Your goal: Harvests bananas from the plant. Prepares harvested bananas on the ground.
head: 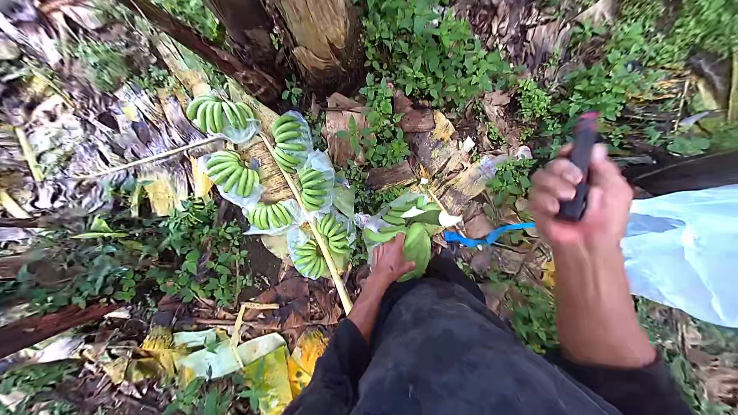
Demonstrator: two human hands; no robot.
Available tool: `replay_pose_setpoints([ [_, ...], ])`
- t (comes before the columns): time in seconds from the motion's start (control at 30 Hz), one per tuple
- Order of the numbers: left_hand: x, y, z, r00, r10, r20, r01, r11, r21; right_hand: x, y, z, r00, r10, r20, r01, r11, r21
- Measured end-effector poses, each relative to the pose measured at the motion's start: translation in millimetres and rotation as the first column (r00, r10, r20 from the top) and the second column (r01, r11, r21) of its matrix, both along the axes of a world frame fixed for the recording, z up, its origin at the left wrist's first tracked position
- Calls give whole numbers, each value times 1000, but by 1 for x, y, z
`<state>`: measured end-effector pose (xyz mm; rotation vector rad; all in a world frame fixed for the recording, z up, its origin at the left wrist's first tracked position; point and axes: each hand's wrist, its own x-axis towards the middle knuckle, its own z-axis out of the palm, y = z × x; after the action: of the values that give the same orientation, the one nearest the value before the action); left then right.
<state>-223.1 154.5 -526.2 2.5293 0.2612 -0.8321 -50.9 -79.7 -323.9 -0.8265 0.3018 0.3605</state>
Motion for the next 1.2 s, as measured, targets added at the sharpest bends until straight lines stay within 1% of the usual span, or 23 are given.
replay_pose_setpoints([
  [0.03,2,1,-4,1000,-4,23,4,1000,-1,16,-14,-10,997,-68,45,73,990,-122],
  [0.07,3,1,-6,999,3,41,-3,1000,-3,22,-28,-28,995,-100,29,105,956,-276],
  [0.1,4,0,-6,999,16,43,-15,1000,-9,16,-42,-53,993,-111,-44,83,908,-411],
  [0.13,4,-2,-7,999,25,38,-25,1000,-10,3,-54,-81,981,-122,-149,34,872,-488],
  [0.17,4,-4,-7,999,31,27,-31,999,-11,-17,-64,-111,951,-144,-273,-22,852,-524],
  [0.23,1,-7,-8,1000,24,-5,-24,1000,-12,-68,-69,-160,836,-217,-504,-96,846,-524],
  [0.3,3,-8,-10,1000,7,-6,-7,1000,-10,-112,-55,-185,719,-179,-672,-189,880,-437],
  [0.37,4,-12,-14,1000,-25,6,26,1000,-14,-130,-28,-183,635,-47,-771,-229,942,-247],
  [0.4,5,-14,-16,998,-55,3,55,998,-21,-125,-13,-174,638,11,-770,-207,966,-157],
  [0.43,6,-18,-18,996,-87,3,87,996,-31,-110,0,-164,675,28,-737,-168,979,-117],
  [0.47,7,-22,-20,994,-113,3,113,993,-38,-91,9,-156,726,4,-688,-124,984,-125],
  [0.53,6,-29,-22,987,-160,10,160,986,-41,-58,7,-154,817,-137,-560,-22,963,-268],
  [0.57,7,-31,-23,983,-180,19,181,983,-38,-47,0,-158,831,-199,-520,15,942,-335],
  [0.6,7,-34,-24,981,-193,34,195,980,-38,-42,-10,-163,832,-222,-508,10,922,-387],
  [0.63,5,-36,-25,978,-203,48,205,978,-45,-44,-20,-168,837,-219,-502,-31,896,-443],
  [0.67,5,-39,-27,975,-213,64,217,975,-52,-50,-27,-169,852,-174,-494,-106,867,-487],
  [0.73,5,-44,-28,967,-238,91,244,968,-64,-63,-33,-165,858,-4,-514,-314,786,-532],
  [0.8,2,-50,-30,954,-280,107,289,954,-77,-72,-35,-164,797,176,-578,-512,703,-493],
  [0.87,2,-57,-31,936,-329,123,339,938,-69,-71,-34,-169,715,303,-630,-650,621,-438],
  [0.97,-2,-67,-35,906,-387,174,399,916,-39,-61,-31,-180,608,377,-699,-765,513,-389],
  [1.07,-6,-75,-39,886,-419,196,432,901,-26,-49,-26,-191,527,386,-757,-829,428,-359],
  [1.13,-10,-80,-42,879,-428,211,441,897,-17,-44,-25,-198,485,376,-790,-855,393,-338],
  [1.2,-14,-84,-43,877,-439,194,452,892,-23,-42,-28,-198,456,376,-807,-869,383,-313],
])
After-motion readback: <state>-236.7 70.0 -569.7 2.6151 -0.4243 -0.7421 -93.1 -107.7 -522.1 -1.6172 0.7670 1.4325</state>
